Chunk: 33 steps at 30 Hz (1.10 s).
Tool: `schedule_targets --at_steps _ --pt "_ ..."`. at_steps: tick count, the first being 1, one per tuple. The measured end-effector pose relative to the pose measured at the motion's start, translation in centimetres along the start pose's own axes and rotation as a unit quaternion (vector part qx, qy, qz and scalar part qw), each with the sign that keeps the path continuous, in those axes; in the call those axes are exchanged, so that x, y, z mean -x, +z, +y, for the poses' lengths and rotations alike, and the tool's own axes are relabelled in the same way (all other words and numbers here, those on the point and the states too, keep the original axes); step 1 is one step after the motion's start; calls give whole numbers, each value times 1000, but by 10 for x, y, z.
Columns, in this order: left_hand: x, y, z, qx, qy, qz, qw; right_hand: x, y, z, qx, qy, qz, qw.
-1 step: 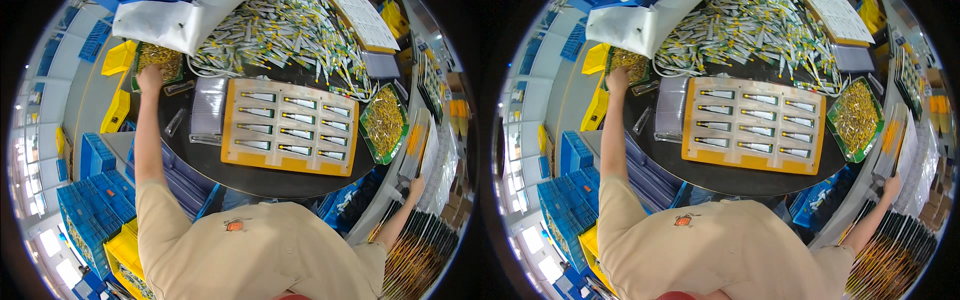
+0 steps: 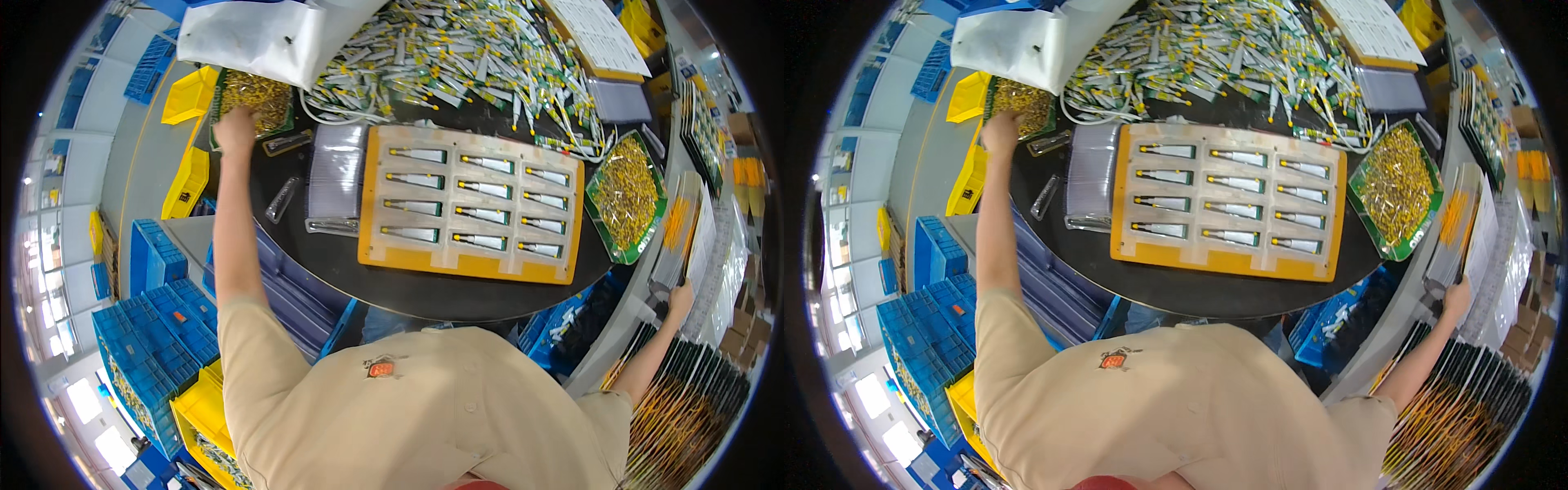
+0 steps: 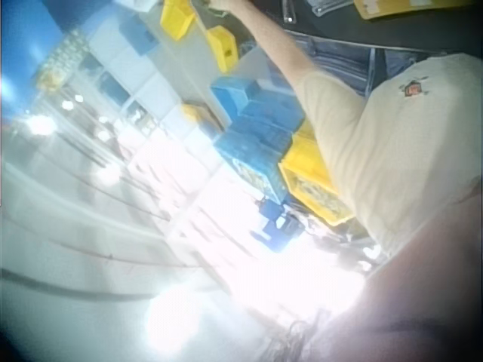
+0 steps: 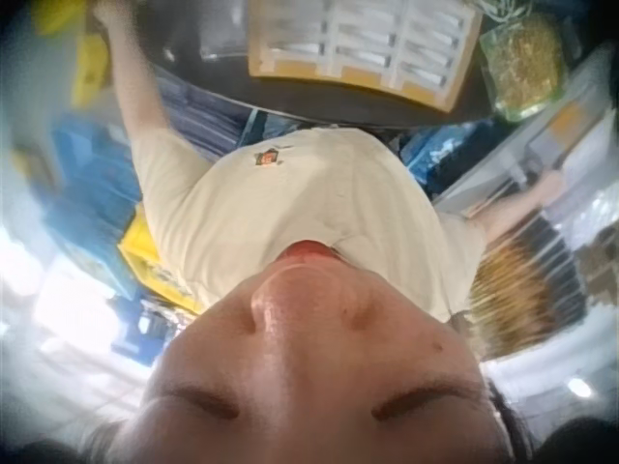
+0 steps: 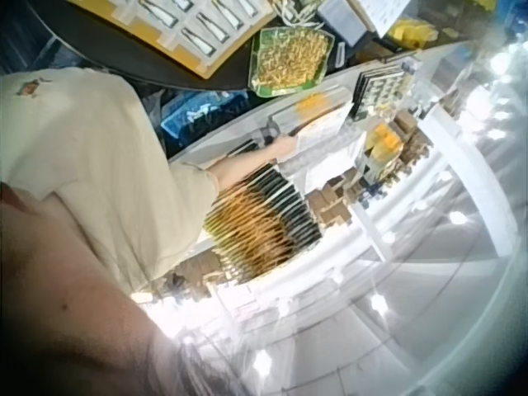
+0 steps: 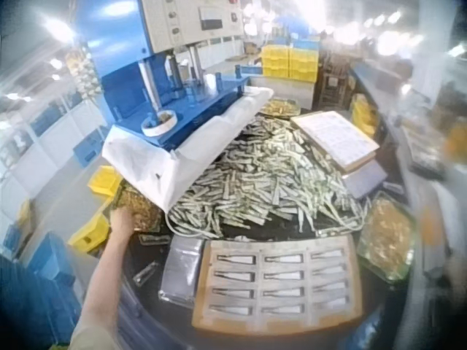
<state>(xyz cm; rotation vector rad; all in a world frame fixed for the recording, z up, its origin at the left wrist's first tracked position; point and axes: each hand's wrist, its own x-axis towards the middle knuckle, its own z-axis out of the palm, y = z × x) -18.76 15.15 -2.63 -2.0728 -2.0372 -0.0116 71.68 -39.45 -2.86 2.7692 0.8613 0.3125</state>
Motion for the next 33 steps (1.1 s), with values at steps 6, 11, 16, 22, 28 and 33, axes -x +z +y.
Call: schedule_targets --at_steps 6,11,16,22,28,33 --pt "54 -85 -6 128 -42 115 984 9 -43 -31 -25 106 23 994" --pt "205 -98 134 464 214 72 856 50 -107 -74 -130 145 207 959" --pt "257 -79 186 458 260 66 847 93 -145 -101 -233 -151 499 821" --pt "259 -79 179 429 258 96 860 182 -161 -166 -566 3 279 776" --pt "233 -81 151 498 118 126 850 260 -153 -238 -591 -299 172 729" --pt "188 -95 184 475 208 80 851 289 -133 -270 -379 -468 114 790"
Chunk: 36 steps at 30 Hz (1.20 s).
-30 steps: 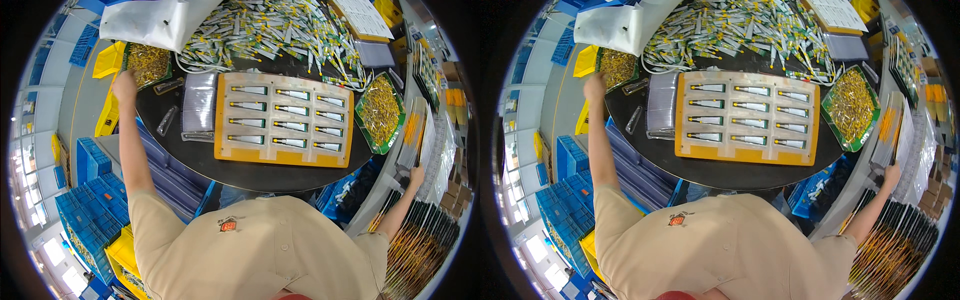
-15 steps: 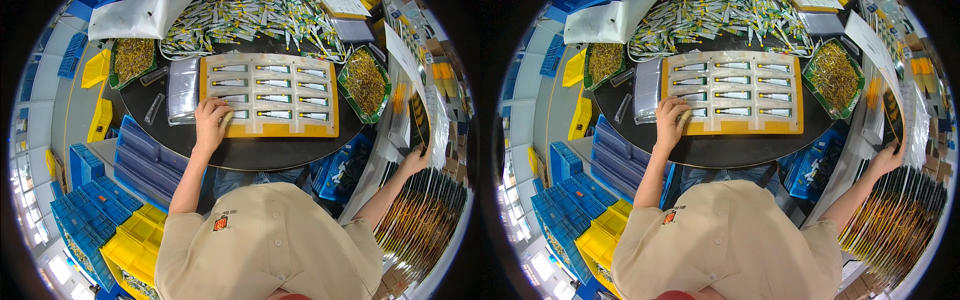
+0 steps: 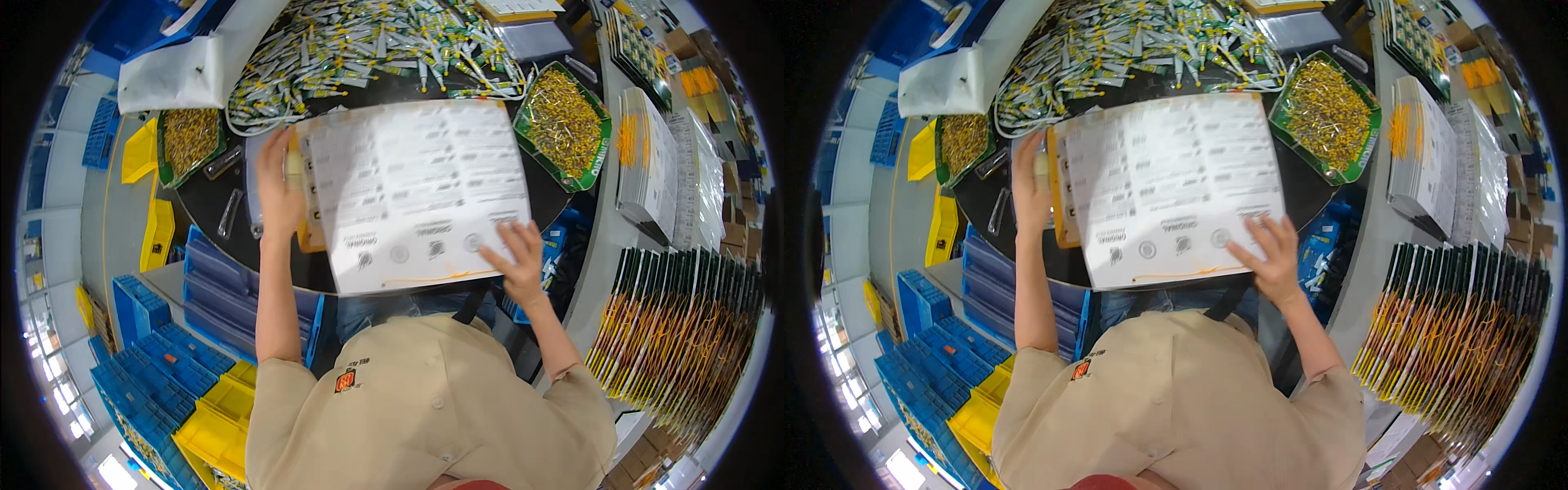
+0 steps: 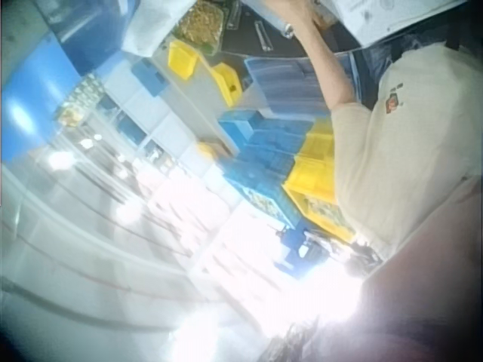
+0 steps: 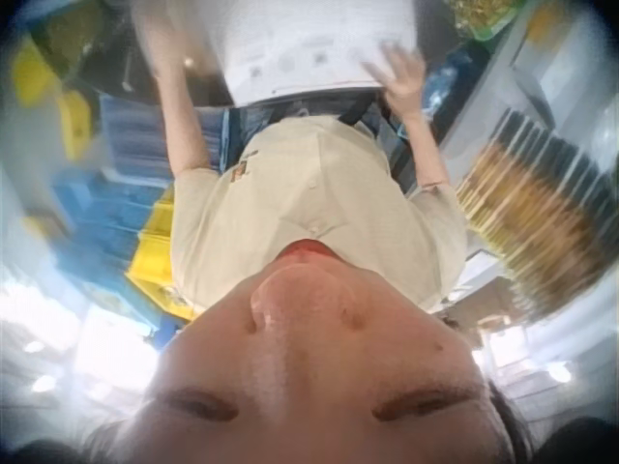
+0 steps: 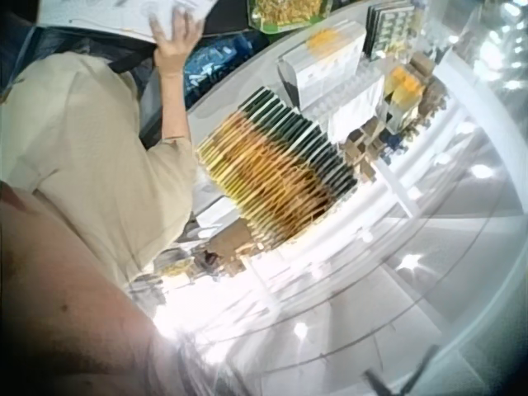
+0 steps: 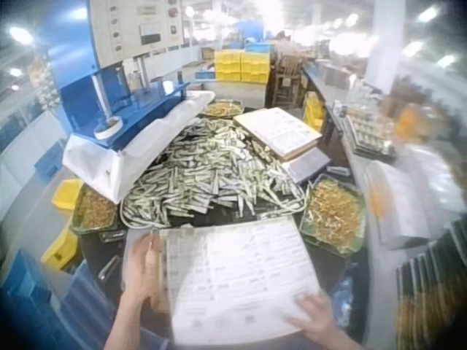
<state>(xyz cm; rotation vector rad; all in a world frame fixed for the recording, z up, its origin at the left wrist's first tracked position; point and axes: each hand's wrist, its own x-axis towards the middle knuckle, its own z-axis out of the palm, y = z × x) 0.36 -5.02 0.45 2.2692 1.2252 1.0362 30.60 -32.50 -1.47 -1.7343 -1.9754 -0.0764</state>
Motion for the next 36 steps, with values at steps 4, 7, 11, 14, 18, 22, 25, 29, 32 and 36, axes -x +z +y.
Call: schedule_targets --at_steps 4,7,11,14,18,22,25,29,32,36 --pt "-9 60 29 -147 76 -200 966 -3 1 -13 -63 17 -137 988" --pt "-1 81 36 -200 77 -261 941 -4 -13 31 -62 32 -135 988" --pt "5 83 34 -222 72 -252 939 -1 -11 176 -34 480 269 834" --pt "6 83 30 -216 40 -236 947 14 15 263 -529 592 290 534" --pt "7 85 24 -239 37 -227 943 34 63 285 -577 598 310 463" --pt "5 76 10 -249 48 -228 940 50 72 240 -607 562 342 446" --pt "-5 63 1 -330 72 -201 919 64 89 161 -664 530 377 370" --pt "-12 43 8 -217 44 -111 969 81 77 35 -476 685 97 543" --pt "7 17 36 -56 69 -80 993 76 19 -13 -512 444 -298 673" --pt "60 -41 78 247 -51 -337 907 30 -31 2 -462 409 -75 783"
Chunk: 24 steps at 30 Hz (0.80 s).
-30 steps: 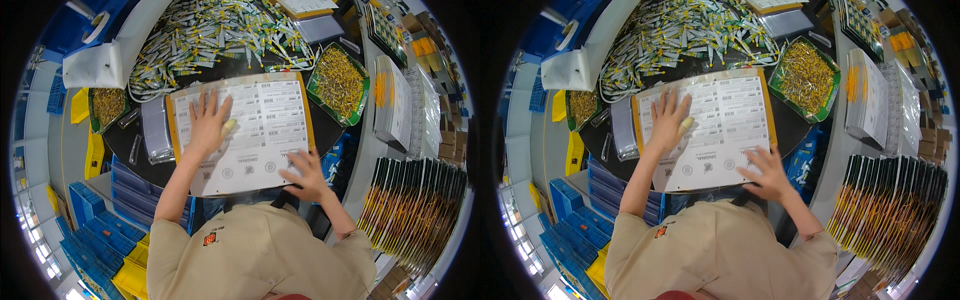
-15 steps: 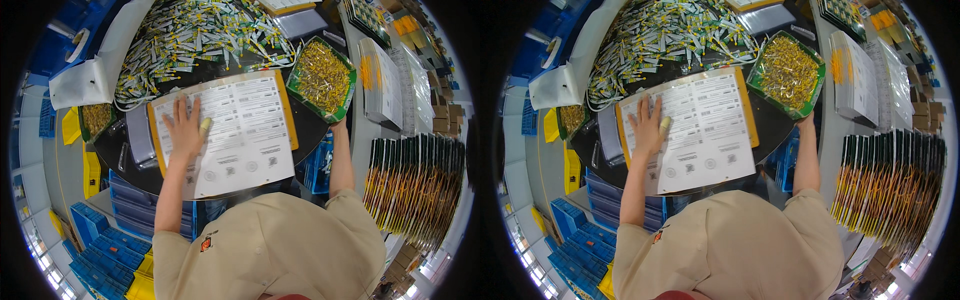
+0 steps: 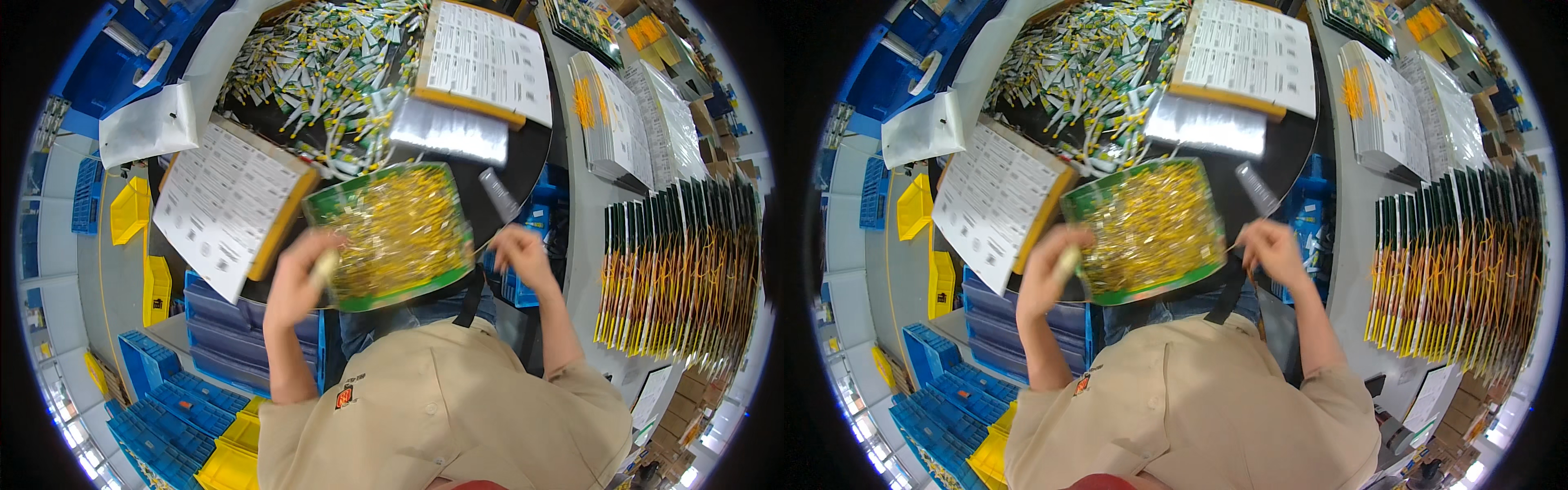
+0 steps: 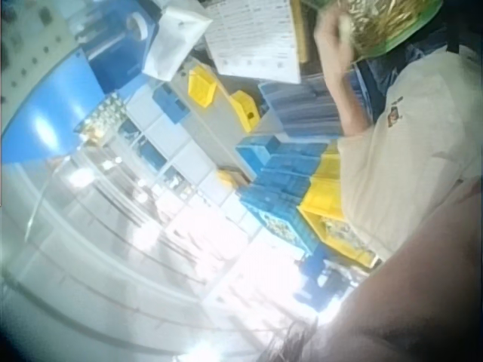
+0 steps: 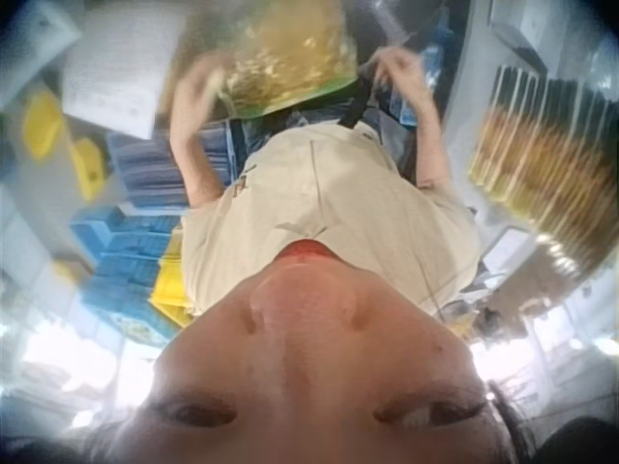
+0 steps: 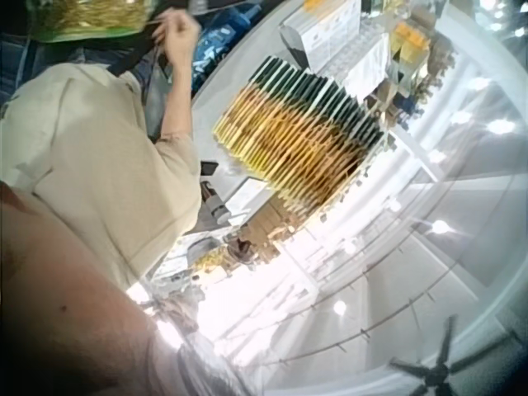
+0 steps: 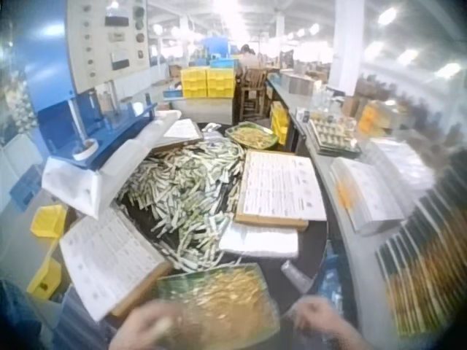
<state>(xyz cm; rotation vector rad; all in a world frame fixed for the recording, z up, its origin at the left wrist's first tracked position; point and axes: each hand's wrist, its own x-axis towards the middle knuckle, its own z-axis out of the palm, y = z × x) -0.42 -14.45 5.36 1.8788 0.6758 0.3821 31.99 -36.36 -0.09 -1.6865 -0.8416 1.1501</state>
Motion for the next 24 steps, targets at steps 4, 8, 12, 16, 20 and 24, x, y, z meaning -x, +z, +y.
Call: schedule_targets --at_steps 4,8,12,16,20,24 --pt "59 40 -3 201 -97 -227 948 -89 -38 -13 249 -262 236 902" --pt "98 109 -53 169 -236 -101 952 -172 -41 -6 453 -228 177 844" --pt "102 163 -109 439 -343 288 779 -187 -15 -1 534 -286 143 783" --pt "104 112 -165 378 -244 481 753 -165 28 -7 541 -300 91 781" --pt "126 38 -202 305 -286 488 766 -147 72 -17 506 -305 77 803" --pt "134 -2 -193 266 -330 399 813 -143 92 -27 512 -285 103 803"
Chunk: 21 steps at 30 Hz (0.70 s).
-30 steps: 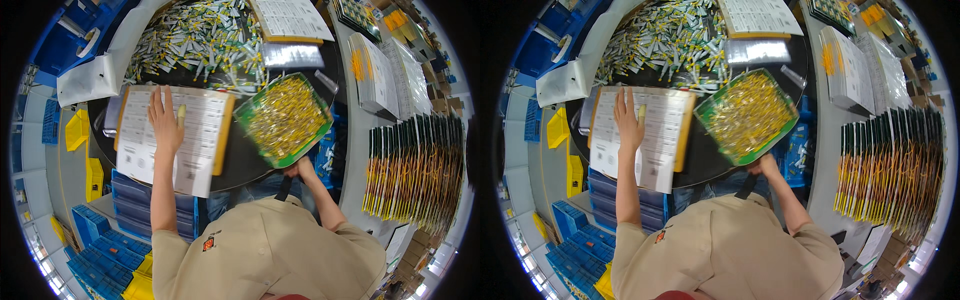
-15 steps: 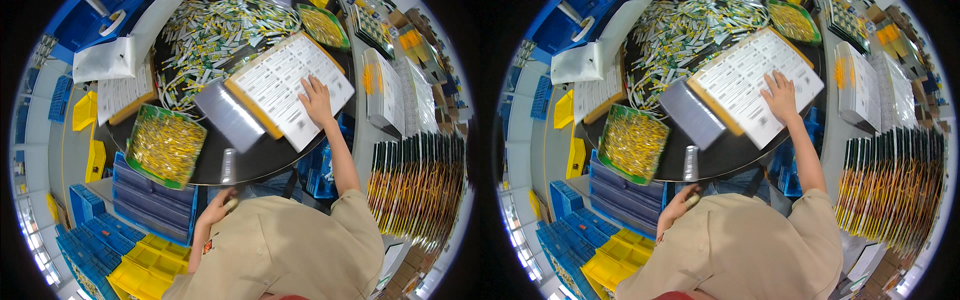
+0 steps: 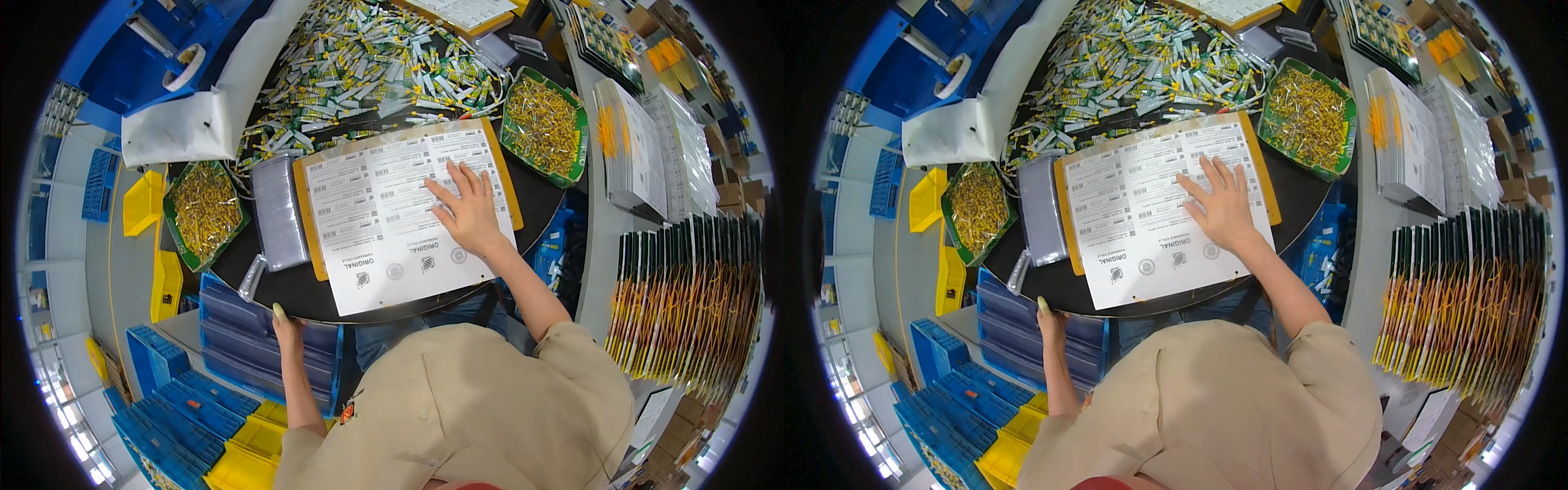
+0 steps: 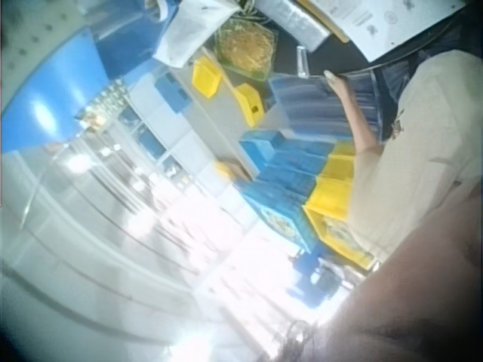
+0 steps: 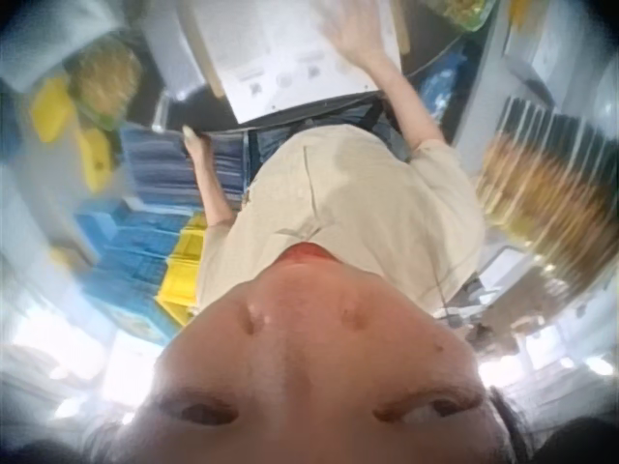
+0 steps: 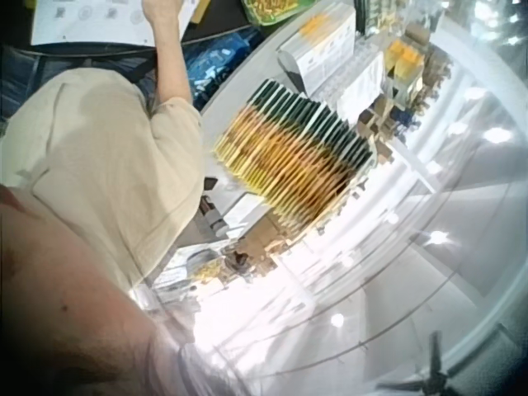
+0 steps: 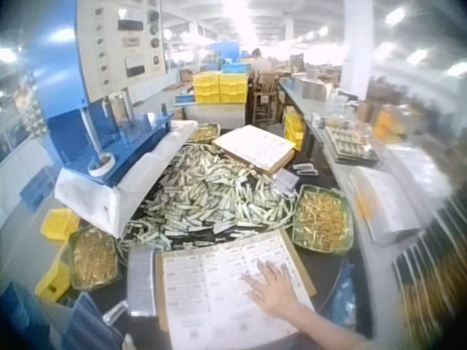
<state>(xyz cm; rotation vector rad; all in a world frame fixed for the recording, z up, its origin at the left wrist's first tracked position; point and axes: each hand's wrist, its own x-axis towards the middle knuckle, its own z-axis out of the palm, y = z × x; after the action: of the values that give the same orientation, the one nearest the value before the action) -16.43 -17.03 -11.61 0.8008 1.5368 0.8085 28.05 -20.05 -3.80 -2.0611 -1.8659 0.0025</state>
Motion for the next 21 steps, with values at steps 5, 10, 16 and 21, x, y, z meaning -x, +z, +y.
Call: schedule_targets --at_steps 5,10,16,21 --pt "57 28 59 -196 -133 -264 935 -54 8 -53 -65 -122 -29 990" --pt "124 102 93 -244 290 -180 908 -102 -17 -138 -22 -535 -1 844" --pt "51 65 133 -364 471 -166 786 -75 -209 -34 68 -394 129 907" --pt "-31 50 104 -476 475 -4 740 112 -425 61 89 168 600 777"
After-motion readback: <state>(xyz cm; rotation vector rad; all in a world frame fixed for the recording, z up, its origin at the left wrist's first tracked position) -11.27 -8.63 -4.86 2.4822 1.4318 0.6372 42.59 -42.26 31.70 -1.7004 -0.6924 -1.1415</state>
